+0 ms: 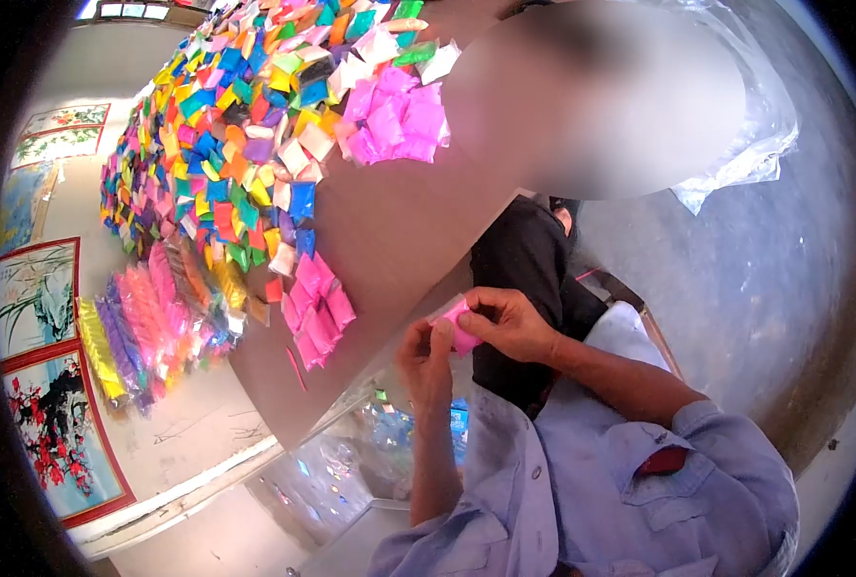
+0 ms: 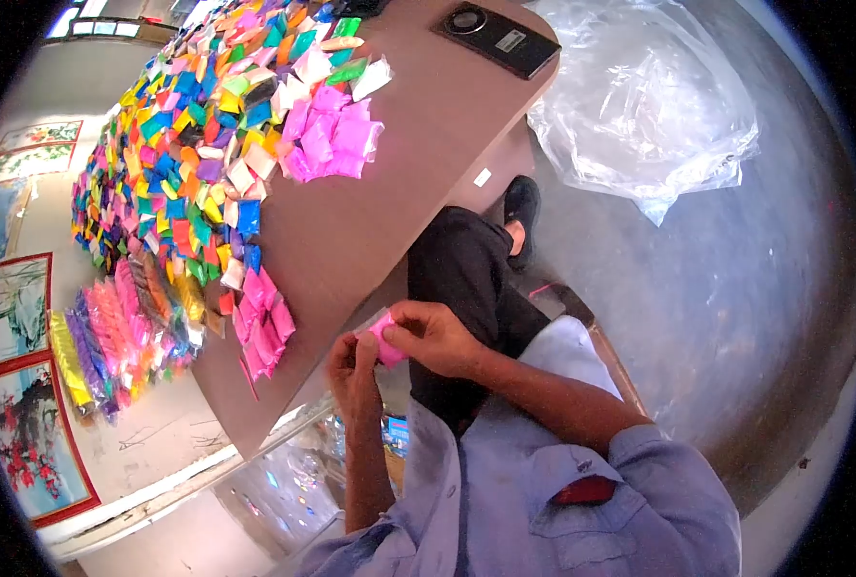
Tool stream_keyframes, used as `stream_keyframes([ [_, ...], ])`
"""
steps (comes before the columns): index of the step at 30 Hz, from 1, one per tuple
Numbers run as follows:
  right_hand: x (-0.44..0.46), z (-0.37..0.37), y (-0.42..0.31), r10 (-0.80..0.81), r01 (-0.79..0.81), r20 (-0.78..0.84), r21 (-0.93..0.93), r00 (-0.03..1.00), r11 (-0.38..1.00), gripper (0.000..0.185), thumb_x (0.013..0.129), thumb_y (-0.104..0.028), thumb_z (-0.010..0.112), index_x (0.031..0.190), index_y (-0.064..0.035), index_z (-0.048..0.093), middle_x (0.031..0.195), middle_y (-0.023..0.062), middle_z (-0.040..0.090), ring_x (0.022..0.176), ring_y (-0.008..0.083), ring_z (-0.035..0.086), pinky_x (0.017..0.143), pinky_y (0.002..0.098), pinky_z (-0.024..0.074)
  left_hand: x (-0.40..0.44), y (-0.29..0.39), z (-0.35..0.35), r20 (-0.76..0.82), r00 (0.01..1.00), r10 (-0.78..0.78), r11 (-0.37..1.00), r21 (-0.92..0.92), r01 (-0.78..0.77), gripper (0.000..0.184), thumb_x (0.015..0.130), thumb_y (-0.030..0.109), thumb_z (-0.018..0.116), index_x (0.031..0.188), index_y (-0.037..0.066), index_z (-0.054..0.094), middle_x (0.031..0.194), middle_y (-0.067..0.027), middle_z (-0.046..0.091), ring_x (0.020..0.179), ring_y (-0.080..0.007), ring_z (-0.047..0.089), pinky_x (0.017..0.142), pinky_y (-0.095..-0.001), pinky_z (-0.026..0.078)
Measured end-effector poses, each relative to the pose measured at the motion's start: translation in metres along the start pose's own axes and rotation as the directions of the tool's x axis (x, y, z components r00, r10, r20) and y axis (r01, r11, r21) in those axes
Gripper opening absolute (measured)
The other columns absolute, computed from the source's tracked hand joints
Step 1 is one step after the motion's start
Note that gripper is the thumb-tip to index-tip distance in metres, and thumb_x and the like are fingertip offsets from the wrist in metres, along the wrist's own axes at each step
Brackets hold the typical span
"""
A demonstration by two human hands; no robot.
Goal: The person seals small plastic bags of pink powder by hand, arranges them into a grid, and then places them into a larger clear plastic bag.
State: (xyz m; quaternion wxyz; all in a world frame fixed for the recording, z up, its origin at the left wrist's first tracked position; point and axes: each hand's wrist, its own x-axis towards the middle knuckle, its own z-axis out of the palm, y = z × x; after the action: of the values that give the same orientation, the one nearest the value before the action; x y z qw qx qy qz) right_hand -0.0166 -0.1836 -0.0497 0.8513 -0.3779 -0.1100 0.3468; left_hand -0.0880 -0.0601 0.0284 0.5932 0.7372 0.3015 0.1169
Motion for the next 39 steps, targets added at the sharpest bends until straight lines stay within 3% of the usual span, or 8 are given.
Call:
stream_keyframes([
  [10, -0.001, 0.001, 0.000, 0.035, -0.034, 0.012, -0.071, 0.999, 0.997, 0.014, 0.104, -0.011, 0.066, 0.114, -0.0021, 0.069, 0.100, 0.0000, 0.069, 0.094, 0.0074, 0.065, 0.082, 0.0262, 0.0542, -0.002, -0.012, -0.019, 0.059, 0.996, 0.073, 0.992, 0.098, -0.078, 0.017, 0.101, 0.019, 0.075, 0.095, 0.004, 0.070, 0.083, 0.0048, 0.064, 0.076, -0.0047, 0.054, 0.068, -0.0237, 0.042],
  [16, -0.006, 0.010, 0.006, 0.030, -0.027, 0.013, -0.156, 0.999, 0.987, 0.014, 0.105, -0.009, 0.066, 0.115, -0.0019, 0.071, 0.103, -0.0025, 0.069, 0.096, 0.0057, 0.063, 0.085, 0.0248, 0.0527, -0.011, -0.026, -0.027, 0.096, 0.995, 0.033, 0.990, -0.137, -0.020, 0.017, 0.101, 0.019, 0.075, 0.103, 0.004, 0.070, 0.090, 0.0038, 0.067, 0.082, -0.0056, 0.059, 0.074, -0.0232, 0.047],
  [22, -0.002, 0.034, -0.004, 0.080, -0.068, 0.078, -0.146, 0.994, 0.987, 0.015, 0.104, -0.008, 0.066, 0.117, -0.0009, 0.070, 0.103, -0.0012, 0.070, 0.097, 0.0066, 0.064, 0.089, 0.0257, 0.0536, -0.014, -0.033, -0.040, 0.002, 0.993, 0.116, 0.985, -0.132, -0.115, 0.015, 0.101, 0.014, 0.074, 0.109, 0.001, 0.070, 0.089, 0.0038, 0.066, 0.080, -0.0030, 0.056, 0.068, -0.0211, 0.044],
  [26, 0.000, 0.035, 0.013, 0.064, -0.050, 0.066, -0.197, 0.996, 0.979, 0.017, 0.104, -0.010, 0.068, 0.119, -0.0010, 0.070, 0.104, 0.0000, 0.071, 0.095, 0.0081, 0.067, 0.086, 0.0268, 0.0565, -0.018, -0.032, -0.055, 0.005, 1.000, 0.028, 0.999, -0.040, -0.028, 0.018, 0.102, 0.015, 0.074, 0.111, 0.001, 0.070, 0.092, 0.0028, 0.067, 0.082, -0.0047, 0.058, 0.072, -0.0222, 0.046],
  [29, -0.002, 0.032, 0.023, 0.079, -0.073, 0.046, -0.115, 0.996, 0.991, 0.017, 0.103, -0.009, 0.069, 0.118, -0.0016, 0.070, 0.105, -0.0004, 0.070, 0.095, 0.0078, 0.067, 0.087, 0.0271, 0.0565, -0.023, -0.037, -0.052, -0.015, 0.999, 0.035, 0.985, -0.170, -0.037, 0.020, 0.102, 0.018, 0.074, 0.111, 0.001, 0.071, 0.095, 0.0018, 0.068, 0.085, -0.0063, 0.060, 0.076, -0.0238, 0.049],
  [35, -0.001, 0.030, 0.024, 0.080, -0.060, 0.068, -0.250, 0.995, 0.966, 0.023, 0.100, -0.007, 0.073, 0.122, -0.0028, 0.069, 0.109, -0.0014, 0.070, 0.098, 0.0075, 0.066, 0.088, 0.0265, 0.0557, -0.027, -0.056, -0.053, 0.003, 1.000, 0.029, 0.971, -0.236, -0.028, 0.018, 0.102, 0.018, 0.073, 0.107, 0.001, 0.072, 0.094, -0.0005, 0.070, 0.085, -0.0073, 0.061, 0.076, -0.0259, 0.050],
  [37, -0.004, 0.041, 0.020, 0.019, -0.020, -0.006, -0.196, 1.000, 0.980, 0.032, 0.097, -0.007, 0.076, 0.127, -0.0039, 0.065, 0.112, -0.0010, 0.069, 0.101, 0.0080, 0.065, 0.089, 0.0261, 0.0552, -0.026, -0.046, -0.055, -0.038, 0.982, 0.183, 0.975, 0.134, -0.177, 0.015, 0.099, 0.014, 0.074, 0.107, 0.002, 0.071, 0.089, -0.0055, 0.069, 0.081, -0.0134, 0.064, 0.072, -0.0288, 0.051],
  [39, -0.009, 0.040, 0.022, 0.021, -0.033, -0.045, -0.290, 0.999, 0.956, 0.035, 0.097, -0.007, 0.077, 0.129, -0.0043, 0.063, 0.114, -0.0005, 0.068, 0.102, 0.0082, 0.065, 0.091, 0.0261, 0.0549, -0.024, -0.041, -0.053, -0.078, 0.940, 0.333, 0.915, 0.266, -0.303, 0.014, 0.098, 0.012, 0.075, 0.106, 0.002, 0.070, 0.087, -0.0058, 0.067, 0.078, -0.0137, 0.064, 0.068, -0.0283, 0.051],
])
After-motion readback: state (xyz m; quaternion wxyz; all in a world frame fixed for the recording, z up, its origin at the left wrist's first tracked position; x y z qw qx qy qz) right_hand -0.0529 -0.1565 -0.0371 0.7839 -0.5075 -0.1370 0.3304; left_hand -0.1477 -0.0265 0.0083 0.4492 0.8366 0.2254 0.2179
